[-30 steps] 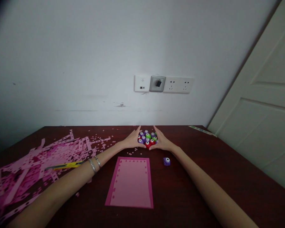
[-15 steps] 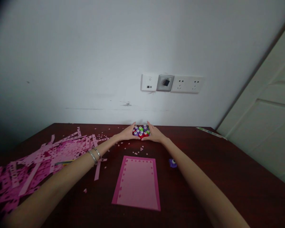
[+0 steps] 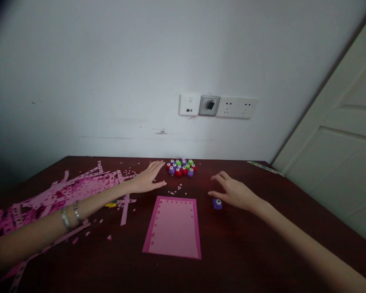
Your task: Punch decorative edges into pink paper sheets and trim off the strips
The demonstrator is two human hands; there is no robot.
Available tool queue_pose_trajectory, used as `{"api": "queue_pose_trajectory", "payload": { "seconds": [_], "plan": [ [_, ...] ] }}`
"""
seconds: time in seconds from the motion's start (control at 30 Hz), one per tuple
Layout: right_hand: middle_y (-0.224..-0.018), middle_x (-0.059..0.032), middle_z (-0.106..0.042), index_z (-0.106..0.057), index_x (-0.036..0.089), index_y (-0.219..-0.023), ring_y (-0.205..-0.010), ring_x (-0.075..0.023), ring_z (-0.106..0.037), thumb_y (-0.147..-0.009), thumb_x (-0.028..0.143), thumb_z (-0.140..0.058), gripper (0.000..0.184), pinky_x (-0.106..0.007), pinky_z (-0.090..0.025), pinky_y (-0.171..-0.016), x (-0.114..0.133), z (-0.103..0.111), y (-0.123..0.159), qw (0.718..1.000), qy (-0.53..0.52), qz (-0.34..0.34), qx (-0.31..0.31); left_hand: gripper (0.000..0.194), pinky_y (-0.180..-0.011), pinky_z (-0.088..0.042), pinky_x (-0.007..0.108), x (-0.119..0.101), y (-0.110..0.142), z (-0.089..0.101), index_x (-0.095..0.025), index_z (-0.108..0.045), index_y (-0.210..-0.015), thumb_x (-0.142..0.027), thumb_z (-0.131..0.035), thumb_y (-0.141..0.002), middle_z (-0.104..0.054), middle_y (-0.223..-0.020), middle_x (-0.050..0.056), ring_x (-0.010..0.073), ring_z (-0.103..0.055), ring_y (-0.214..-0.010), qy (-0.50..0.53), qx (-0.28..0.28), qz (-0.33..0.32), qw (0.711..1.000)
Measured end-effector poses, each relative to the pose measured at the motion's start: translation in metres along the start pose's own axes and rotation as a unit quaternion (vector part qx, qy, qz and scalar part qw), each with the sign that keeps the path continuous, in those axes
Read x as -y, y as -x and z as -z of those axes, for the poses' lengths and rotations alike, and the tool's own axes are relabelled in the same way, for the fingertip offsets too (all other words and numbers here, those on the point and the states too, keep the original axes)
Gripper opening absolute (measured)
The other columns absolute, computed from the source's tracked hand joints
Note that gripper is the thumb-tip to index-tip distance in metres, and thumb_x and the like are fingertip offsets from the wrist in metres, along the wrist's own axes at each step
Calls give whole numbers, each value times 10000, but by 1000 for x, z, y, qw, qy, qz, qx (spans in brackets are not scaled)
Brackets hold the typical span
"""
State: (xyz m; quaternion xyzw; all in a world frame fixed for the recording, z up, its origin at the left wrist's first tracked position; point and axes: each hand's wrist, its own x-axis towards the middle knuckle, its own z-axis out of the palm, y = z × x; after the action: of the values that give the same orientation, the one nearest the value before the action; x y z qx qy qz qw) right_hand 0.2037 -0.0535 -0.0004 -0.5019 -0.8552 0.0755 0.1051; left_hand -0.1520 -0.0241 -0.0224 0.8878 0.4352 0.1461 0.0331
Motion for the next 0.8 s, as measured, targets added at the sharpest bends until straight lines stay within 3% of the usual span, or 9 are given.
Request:
{"api": "queue_pose_trajectory", "payload": {
  "seconds": [0.07, 0.17, 0.27, 0.37, 0.5, 0.6, 0.8],
  "plan": [
    [-1178, -98, -485, -495, 237, -1180, -801, -209, -610, -777, 567, -484, 521, -345, -485, -728, -2, -3, 26, 999, -20, -10, 36, 799, -1065, -199, 453, -17, 27, 9, -129, -87, -1416, -605, -349, -830, -124, -1479, 157, 300, -95, -1349, -33, 31, -31, 998],
    [-1138, -96, -508, -514, 225, -1157, -803, -190, -591, -797, 483, -493, 443, -330, -479, -740, -5, -15, 41, 996, -69, -5, 53, 787, -1071, -197, 427, -45, 63, 17, -129, -124, -1413, -617, -331, -831, -151, -1476, 145, 282, -88, -1353, -86, 93, -75, 989],
    [-1044, -88, -555, -558, 209, -1080, -759, -175, -573, -821, 420, -464, 347, -328, -476, -719, -9, -28, 31, 994, -97, 17, 55, 710, -1071, -207, 400, -64, 90, 22, -141, -157, -1406, -572, -310, -863, -182, -1472, 127, 257, -117, -1351, -113, 112, -103, 982],
    [-981, -90, -587, -581, 189, -1029, -735, -178, -565, -814, 407, -467, 326, -325, -471, -692, -14, -35, 8, 994, -95, 31, 32, 602, -1054, -246, 396, -70, 111, 28, -158, -243, -1375, -480, -366, -881, -285, -1434, 110, 253, -207, -1323, -114, 84, -113, 983],
    [-1000, -104, -608, -597, 176, -1009, -845, -217, -575, -786, 395, -500, 327, -341, -456, -771, -22, -45, -33, 997, -74, 24, -9, 373, -965, -357, 371, -64, 136, 38, -166, -446, -1223, -307, -420, -878, -495, -1222, 100, 227, -423, -1148, -108, 48, -78, 990],
    [-1005, -114, -619, -604, 163, -997, -903, -236, -578, -774, 396, -509, 336, -342, -446, -810, -26, -54, -63, 998, -57, 12, -23, 244, -863, -418, 335, -54, 157, 44, -162, -535, -1063, -179, -397, -862, -548, -1030, 84, 191, -500, -973, -119, 45, -49, 991],
    [-990, -123, -639, -549, 137, -1105, -895, -247, -602, -740, 417, -540, 460, -359, -461, -806, -19, -55, -86, 997, -54, -25, -55, 342, -836, -404, 335, -7, 194, 57, -129, -505, -1114, -93, -421, -784, -542, -1029, 103, 211, -493, -958, -175, 38, 57, 982]
  ]
}}
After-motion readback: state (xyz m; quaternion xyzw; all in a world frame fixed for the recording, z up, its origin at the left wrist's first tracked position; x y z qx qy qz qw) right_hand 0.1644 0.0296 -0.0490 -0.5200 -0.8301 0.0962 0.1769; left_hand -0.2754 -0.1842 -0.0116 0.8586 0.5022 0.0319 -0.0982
